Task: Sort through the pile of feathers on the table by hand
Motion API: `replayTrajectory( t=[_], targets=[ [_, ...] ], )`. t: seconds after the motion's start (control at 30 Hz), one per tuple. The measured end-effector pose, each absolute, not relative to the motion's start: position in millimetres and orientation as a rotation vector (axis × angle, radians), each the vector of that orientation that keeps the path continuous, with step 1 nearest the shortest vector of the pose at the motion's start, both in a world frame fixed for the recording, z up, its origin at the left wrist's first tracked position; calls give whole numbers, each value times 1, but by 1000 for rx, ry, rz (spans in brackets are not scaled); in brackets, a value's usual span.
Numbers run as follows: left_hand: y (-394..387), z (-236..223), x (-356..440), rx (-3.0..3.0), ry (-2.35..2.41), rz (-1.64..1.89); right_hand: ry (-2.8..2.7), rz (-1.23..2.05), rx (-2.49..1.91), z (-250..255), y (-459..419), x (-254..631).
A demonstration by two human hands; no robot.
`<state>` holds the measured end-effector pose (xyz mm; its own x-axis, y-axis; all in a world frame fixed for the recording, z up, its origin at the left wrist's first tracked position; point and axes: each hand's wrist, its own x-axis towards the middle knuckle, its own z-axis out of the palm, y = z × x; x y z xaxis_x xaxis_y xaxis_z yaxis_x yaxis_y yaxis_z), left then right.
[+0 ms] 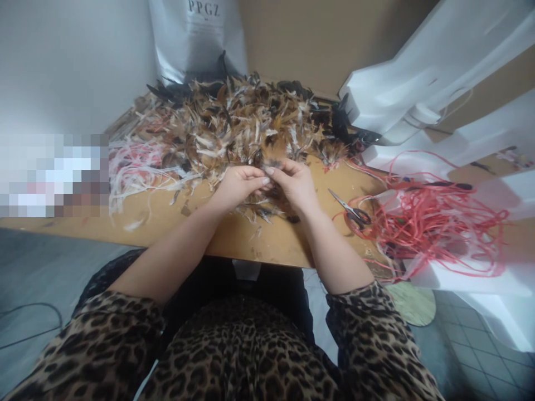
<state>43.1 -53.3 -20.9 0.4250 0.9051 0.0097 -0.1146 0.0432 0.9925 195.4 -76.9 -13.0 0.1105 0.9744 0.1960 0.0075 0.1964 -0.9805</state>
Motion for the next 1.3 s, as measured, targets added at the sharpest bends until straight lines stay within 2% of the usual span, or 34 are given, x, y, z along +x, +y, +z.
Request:
replayTrajectory(
  t=[0.33, 0.63, 0.83, 0.97, 1.17, 1.3],
  targets=[
    [-50, -21, 41, 1273, 843, 983, -1280, 872, -1163, -18, -74, 197],
    [-42, -24, 39, 1193, 881, 1104, -2432, 440, -1454, -1, -95, 211],
    [-40, -25, 38, 1154, 860, 1104, -2581, 289, -1684, -4, -97, 193],
    [-41, -22, 39, 1102, 863, 1106, -2372, 490, -1572, -7, -93, 201],
    [-41, -21, 37, 997, 824, 1087, -1537, 1200, -1297, -4, -87, 215],
    [-42, -22, 35, 927, 730, 981, -1123, 1383, -1098, -6, -79, 214]
  ],
)
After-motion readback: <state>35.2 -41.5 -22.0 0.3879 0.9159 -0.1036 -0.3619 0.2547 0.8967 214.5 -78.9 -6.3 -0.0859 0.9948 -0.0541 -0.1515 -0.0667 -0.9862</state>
